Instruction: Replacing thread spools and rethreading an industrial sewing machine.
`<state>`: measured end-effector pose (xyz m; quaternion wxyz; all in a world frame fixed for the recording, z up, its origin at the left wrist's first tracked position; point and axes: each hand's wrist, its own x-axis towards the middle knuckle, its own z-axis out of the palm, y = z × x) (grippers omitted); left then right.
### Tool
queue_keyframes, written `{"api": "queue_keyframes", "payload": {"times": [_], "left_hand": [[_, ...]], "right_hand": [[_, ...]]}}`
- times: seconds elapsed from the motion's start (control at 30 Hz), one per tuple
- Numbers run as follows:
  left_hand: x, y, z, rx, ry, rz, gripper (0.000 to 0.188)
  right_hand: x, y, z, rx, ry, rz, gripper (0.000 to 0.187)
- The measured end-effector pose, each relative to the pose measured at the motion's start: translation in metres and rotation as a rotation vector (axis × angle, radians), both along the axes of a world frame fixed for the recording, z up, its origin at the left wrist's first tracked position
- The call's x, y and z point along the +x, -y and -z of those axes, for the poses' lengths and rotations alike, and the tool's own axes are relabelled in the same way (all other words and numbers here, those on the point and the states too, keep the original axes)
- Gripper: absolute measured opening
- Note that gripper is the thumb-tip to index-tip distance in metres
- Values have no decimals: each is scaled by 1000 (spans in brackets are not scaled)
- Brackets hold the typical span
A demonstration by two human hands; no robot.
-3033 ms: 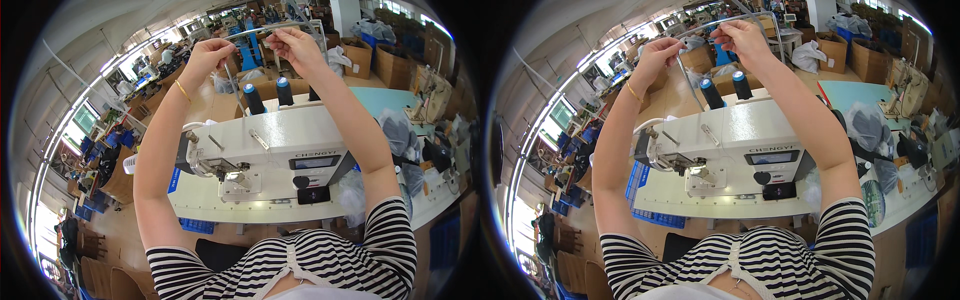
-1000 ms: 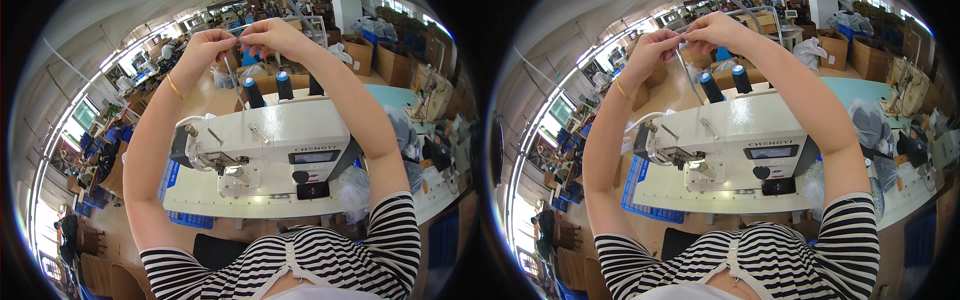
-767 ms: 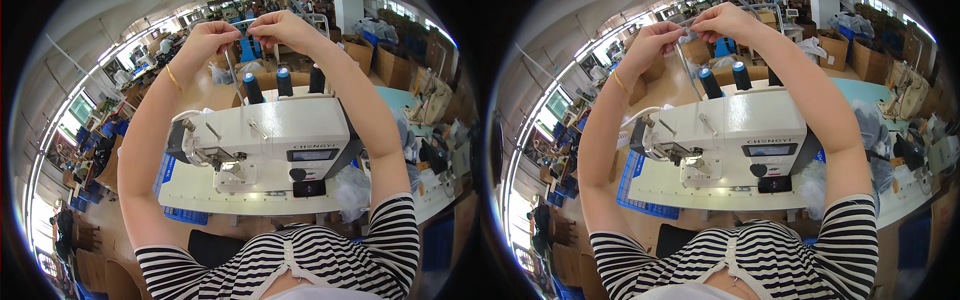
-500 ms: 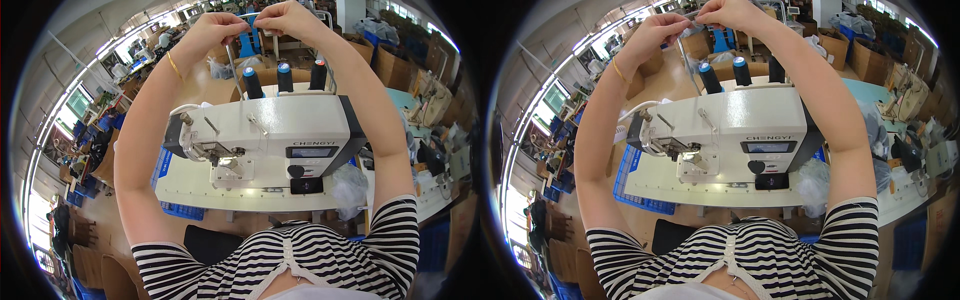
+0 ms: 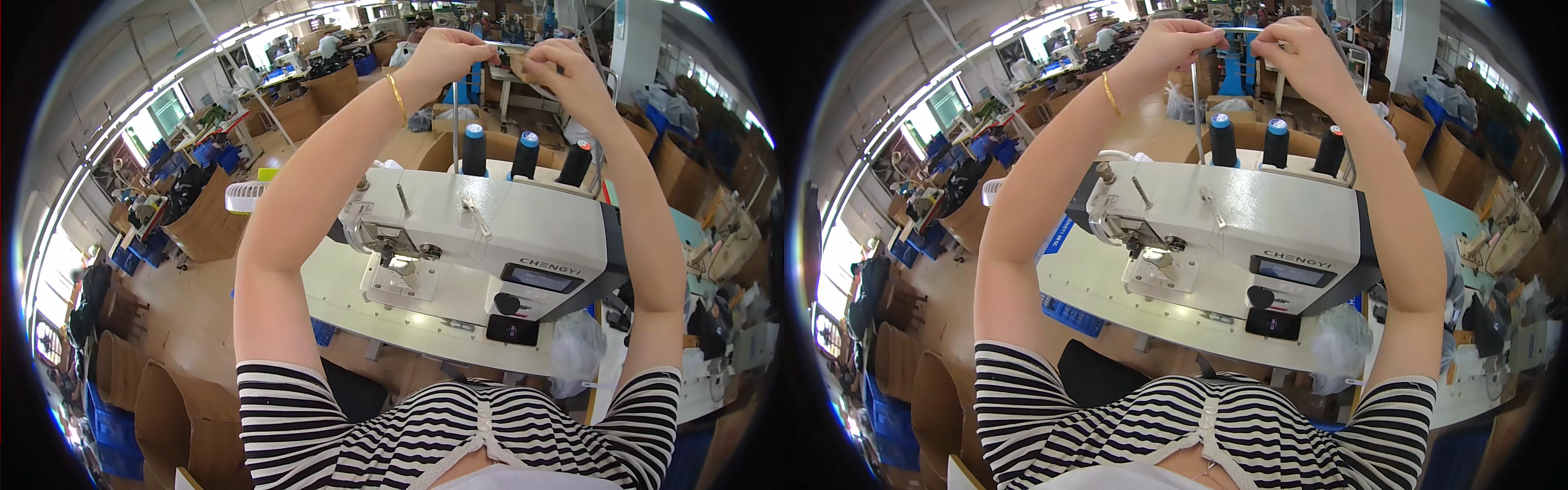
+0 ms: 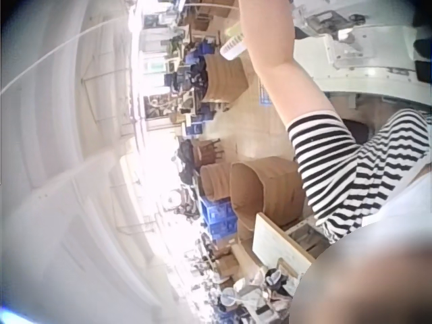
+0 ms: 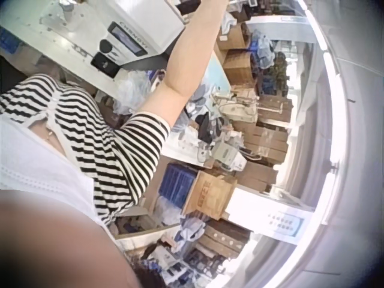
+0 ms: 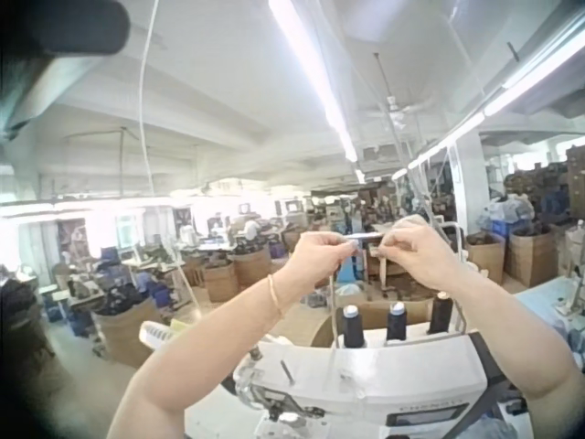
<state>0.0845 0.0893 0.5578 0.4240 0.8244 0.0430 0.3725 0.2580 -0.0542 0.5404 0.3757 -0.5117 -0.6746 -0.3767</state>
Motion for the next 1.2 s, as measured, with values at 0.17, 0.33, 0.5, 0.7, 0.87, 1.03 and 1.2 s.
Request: {"api": "queue_keyframes", "payload": {"times": [0.17,0.33,0.5,0.7,0.87,1.03,1.2], "left_hand": [[15,-5,13,-50,97,-90,17],[31,-12,26,15,263,-150,16],[25,-10,25,301,260,-210,23],[21,-17,7,198,77,-98,30],[20,-26,-1,529,182,-227,25],[24,-17,-11,613,149,-432,20],[31,-47,-17,62,-137,-218,16]], "right_hand": [[-16,4,0,-379,-840,-585,24],[-26,-11,7,-224,-1012,-978,20],[-32,-27,17,-57,-408,-348,15],[-34,-29,14,131,130,62,11],[-55,-25,-1,193,258,107,14],[-53,-28,-6,91,282,155,13],[-51,-41,-6,69,424,221,13]]}}
